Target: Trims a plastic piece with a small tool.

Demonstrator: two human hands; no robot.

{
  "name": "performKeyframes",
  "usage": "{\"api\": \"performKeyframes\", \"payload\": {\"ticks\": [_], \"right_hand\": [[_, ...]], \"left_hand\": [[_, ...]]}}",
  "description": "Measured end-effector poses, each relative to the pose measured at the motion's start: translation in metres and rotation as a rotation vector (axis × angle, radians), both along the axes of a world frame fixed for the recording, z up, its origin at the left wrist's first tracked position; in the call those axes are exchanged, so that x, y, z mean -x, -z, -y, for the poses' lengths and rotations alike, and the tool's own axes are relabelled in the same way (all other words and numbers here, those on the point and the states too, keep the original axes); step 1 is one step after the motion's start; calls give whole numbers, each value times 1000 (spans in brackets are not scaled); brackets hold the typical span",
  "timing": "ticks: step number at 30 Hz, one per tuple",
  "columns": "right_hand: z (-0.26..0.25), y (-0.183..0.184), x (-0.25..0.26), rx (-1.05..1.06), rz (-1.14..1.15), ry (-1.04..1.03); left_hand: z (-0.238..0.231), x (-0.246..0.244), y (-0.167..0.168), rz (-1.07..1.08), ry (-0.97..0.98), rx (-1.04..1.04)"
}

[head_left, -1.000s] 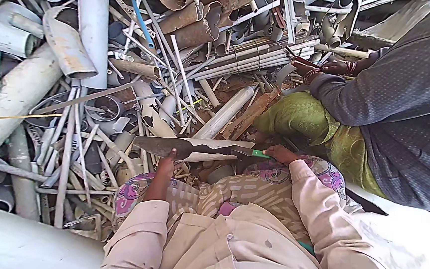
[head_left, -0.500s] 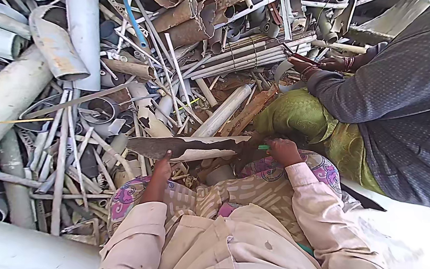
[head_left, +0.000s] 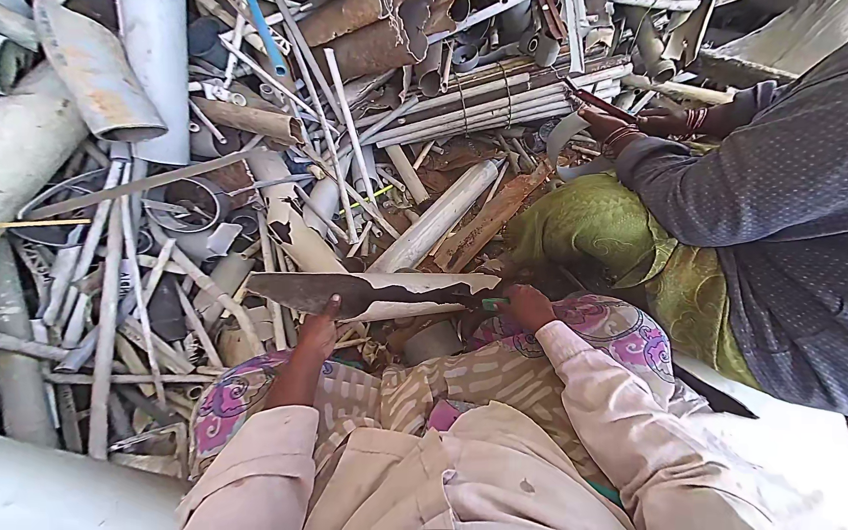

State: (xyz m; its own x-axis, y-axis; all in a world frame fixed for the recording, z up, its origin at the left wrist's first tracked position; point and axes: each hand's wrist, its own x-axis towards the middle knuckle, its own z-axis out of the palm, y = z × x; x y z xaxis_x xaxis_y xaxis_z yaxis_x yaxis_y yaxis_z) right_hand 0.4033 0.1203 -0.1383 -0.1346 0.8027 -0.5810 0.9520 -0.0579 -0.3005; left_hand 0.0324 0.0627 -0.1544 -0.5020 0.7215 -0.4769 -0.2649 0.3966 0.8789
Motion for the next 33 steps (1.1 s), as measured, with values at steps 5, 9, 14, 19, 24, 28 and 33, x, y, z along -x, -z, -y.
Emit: {"api": "performKeyframes", "payload": {"ticks": [5,9,14,19,24,28,33], "right_hand": [[1,17,-27,-88,-349,118],[5,10,-31,-88,-208,153],[13,5,-12,-6,76,115],[11,10,-5,-39,20,110],[14,15,-12,-124,-255,112],[15,6,-23,-150,-280,133],[9,8,-13,-3,52,116]], "left_hand": [[3,2,3,9,-9,5],[0,-2,0,26,-27,10],[0,-3,-4,15,2,3],[5,-5,-6,12,23,-6],[5,-3,-6,27,24,-13],[3,-3,-4,36,19,-14],[1,-4,-4,7,15,-5]]}}
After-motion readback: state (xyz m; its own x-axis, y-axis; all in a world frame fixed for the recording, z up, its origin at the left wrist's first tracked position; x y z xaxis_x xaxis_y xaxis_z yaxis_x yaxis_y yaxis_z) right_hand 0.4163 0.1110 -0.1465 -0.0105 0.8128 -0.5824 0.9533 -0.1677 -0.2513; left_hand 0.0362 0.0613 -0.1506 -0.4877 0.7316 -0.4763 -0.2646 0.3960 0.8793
